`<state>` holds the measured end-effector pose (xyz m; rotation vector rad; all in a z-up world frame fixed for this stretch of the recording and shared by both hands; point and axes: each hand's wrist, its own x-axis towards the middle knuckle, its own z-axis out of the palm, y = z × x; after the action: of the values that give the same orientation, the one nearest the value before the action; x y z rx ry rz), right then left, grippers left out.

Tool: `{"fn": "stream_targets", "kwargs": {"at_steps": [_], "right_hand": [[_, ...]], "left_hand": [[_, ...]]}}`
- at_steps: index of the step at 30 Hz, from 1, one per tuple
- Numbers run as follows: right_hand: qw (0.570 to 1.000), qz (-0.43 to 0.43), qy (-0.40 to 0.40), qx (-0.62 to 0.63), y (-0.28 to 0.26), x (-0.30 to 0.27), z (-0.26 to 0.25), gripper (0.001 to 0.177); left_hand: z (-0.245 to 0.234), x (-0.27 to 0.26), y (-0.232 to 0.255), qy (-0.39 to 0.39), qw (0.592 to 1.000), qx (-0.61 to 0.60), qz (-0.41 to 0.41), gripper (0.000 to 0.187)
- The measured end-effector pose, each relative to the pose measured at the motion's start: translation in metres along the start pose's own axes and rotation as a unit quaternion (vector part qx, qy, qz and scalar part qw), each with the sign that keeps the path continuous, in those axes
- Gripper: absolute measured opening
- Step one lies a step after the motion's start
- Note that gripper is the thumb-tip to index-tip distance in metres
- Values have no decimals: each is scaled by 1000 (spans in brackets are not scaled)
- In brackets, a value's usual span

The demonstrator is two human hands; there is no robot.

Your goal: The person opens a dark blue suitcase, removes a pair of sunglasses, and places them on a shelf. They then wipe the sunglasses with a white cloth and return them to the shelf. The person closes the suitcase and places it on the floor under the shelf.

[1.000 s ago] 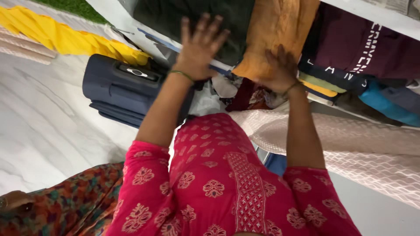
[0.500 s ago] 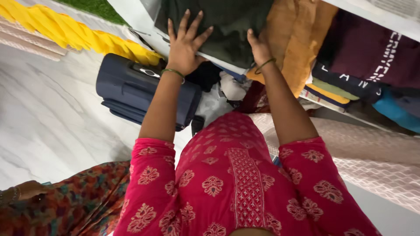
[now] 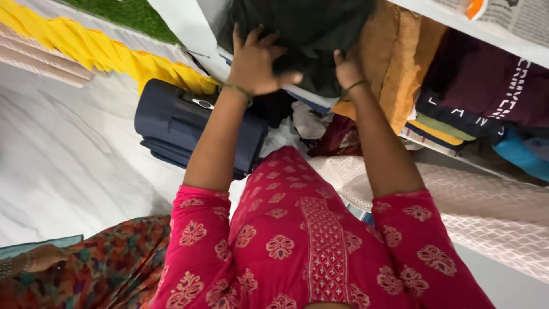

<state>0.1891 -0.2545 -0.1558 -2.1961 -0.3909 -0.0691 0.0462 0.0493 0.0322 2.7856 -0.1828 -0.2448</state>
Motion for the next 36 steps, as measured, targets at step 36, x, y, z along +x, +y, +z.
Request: {"fn": "stream_targets", "kwargs": {"at_steps": [36], "right_hand": [[995, -32, 30, -86, -144, -39, -69, 61]], "left_hand": [[14, 43, 9, 120, 982, 99, 104, 109]]}}
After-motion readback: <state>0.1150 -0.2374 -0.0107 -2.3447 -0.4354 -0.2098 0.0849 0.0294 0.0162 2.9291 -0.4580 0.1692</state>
